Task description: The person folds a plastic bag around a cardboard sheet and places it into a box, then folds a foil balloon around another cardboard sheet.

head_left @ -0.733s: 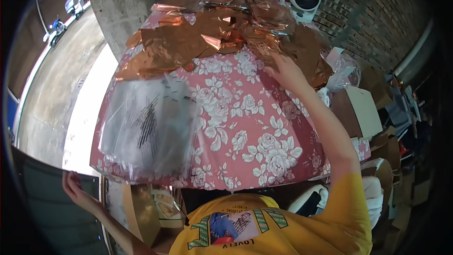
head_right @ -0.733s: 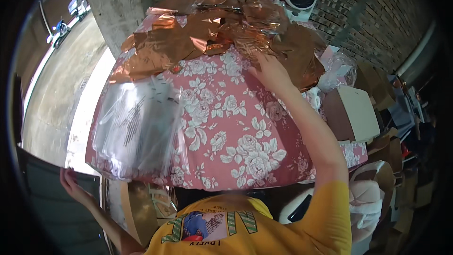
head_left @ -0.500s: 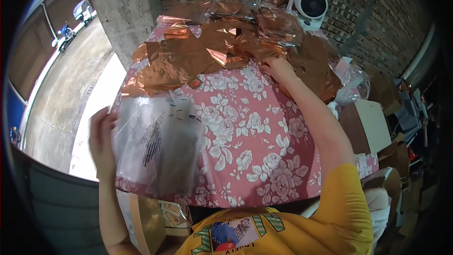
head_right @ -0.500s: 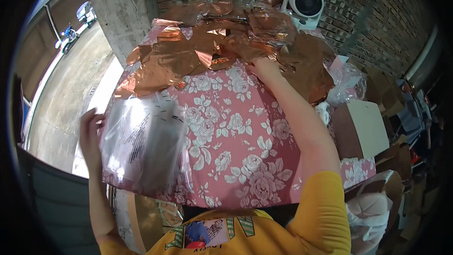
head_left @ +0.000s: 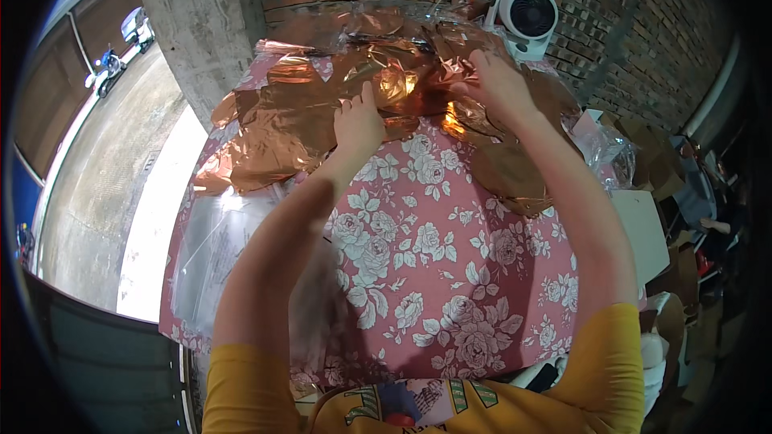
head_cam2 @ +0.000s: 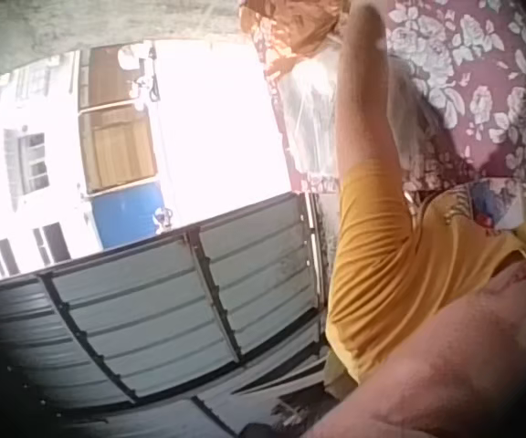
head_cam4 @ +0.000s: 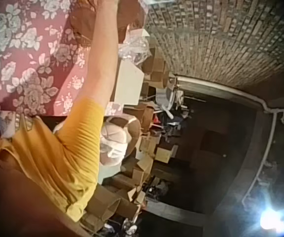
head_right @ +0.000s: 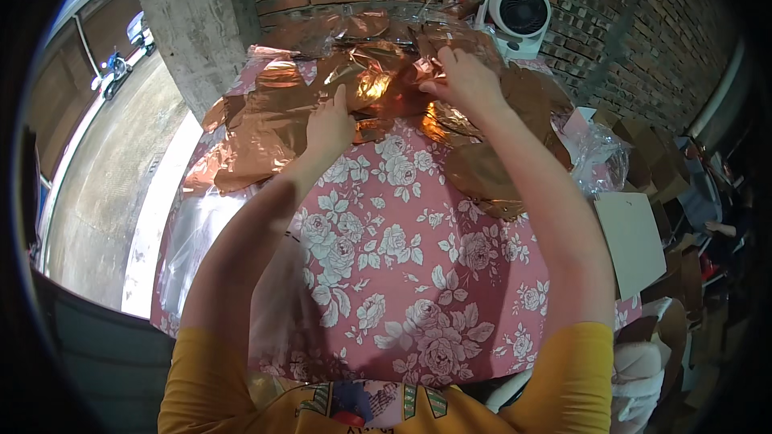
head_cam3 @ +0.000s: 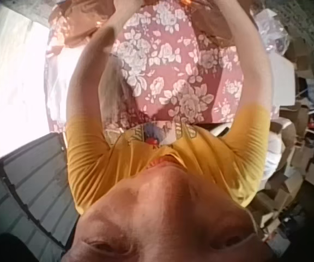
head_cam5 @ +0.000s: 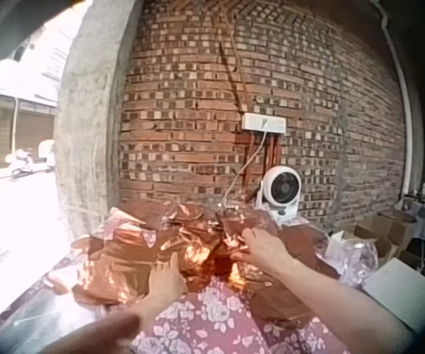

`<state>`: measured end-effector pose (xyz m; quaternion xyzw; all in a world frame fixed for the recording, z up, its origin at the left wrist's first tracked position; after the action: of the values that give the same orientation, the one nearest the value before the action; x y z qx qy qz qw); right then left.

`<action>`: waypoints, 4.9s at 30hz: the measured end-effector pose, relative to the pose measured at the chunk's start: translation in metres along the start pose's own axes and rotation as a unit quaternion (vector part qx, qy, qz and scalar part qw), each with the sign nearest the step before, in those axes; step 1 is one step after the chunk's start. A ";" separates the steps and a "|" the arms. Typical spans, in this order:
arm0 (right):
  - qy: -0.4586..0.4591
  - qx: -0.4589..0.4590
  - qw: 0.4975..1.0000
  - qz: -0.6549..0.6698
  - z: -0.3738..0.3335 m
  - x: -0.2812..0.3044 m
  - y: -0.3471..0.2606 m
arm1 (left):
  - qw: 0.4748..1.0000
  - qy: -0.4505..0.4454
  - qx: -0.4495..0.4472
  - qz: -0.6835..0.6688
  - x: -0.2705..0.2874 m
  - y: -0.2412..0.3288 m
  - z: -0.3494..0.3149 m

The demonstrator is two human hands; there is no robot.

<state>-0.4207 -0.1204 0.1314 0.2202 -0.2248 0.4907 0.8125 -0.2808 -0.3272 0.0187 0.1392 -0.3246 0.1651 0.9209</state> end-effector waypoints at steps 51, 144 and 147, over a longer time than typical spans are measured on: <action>-0.157 0.055 0.950 0.265 -0.064 0.073 -0.169 | 0.956 -0.156 -0.242 -0.063 0.285 0.026 -0.140; -0.073 -0.111 0.951 0.280 0.024 -0.088 -0.271 | 0.627 -0.080 0.545 -0.551 0.136 -0.187 -0.011; -0.075 -0.167 0.941 0.285 0.022 -0.095 -0.263 | 0.624 -0.091 0.550 -0.547 0.135 -0.186 -0.007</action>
<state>-0.2280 -0.3099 0.0576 0.0443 -0.4176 0.6393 0.6442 -0.1041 -0.4646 0.0727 0.7860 -0.1199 -0.2353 0.5590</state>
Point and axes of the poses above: each hand's wrist, its own z-axis towards the middle knuckle, its own x-axis out of the back of the hand, y = z × x, the point moved 3 cm from there along z, towards the middle knuckle, and after that the axes turned 14 degrees about y, right-handed, at the moved point
